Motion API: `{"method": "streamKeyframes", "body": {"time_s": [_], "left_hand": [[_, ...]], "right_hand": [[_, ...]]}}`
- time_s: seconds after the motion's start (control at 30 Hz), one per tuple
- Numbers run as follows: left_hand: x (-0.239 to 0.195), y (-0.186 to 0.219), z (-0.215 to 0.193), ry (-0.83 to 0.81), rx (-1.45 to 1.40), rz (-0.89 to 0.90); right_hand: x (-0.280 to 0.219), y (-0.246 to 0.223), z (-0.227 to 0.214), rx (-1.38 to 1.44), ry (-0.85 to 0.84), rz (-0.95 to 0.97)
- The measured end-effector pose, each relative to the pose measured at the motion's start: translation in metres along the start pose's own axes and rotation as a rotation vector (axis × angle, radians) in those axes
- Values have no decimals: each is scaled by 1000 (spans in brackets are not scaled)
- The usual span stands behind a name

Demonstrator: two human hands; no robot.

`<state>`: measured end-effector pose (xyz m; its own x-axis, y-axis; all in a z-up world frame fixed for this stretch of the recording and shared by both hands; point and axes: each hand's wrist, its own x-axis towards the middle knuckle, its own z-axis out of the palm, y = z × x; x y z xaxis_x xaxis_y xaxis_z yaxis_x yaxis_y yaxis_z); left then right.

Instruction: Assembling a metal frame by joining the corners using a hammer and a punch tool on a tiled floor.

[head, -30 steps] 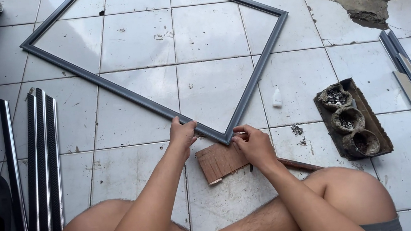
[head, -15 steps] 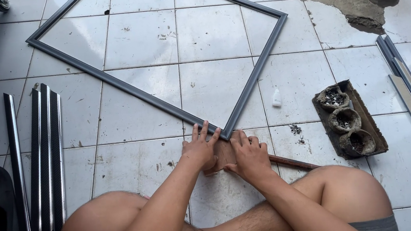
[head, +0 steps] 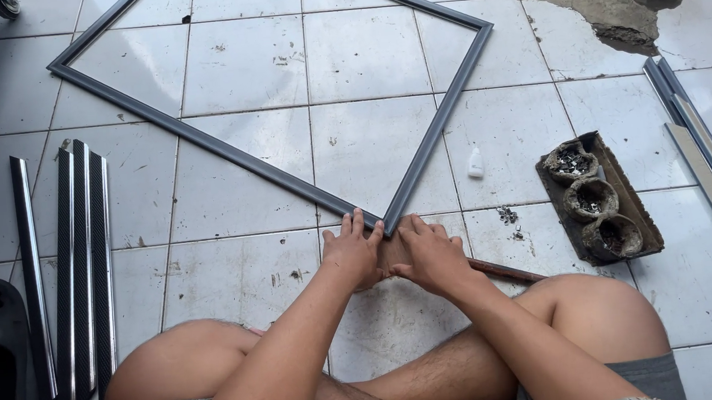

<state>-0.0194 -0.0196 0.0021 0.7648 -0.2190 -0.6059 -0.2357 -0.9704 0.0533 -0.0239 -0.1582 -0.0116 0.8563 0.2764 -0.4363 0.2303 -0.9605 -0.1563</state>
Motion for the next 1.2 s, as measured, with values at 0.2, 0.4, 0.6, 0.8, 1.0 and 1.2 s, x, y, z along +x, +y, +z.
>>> {"method": "streamKeyframes", "body": {"time_s": [0.2,0.4,0.6,0.8,1.0,1.2], "left_hand": [[5,-4,6,32,-76,27],[14,-2,9,19,-47,17],[8,-3,2,-21,-52,21],[12,-3,6,-17,-53,10],[13,-3,7,-14,-52,8],[15,-3,10,-9,-64,11]], "right_hand": [[-22,55,-101,159,-45,104],[-9,155,-34,187,283,423],[-5,152,-32,260,172,464],[6,157,-18,207,126,447],[13,161,-6,114,130,439],[11,146,-17,42,138,429]]}}
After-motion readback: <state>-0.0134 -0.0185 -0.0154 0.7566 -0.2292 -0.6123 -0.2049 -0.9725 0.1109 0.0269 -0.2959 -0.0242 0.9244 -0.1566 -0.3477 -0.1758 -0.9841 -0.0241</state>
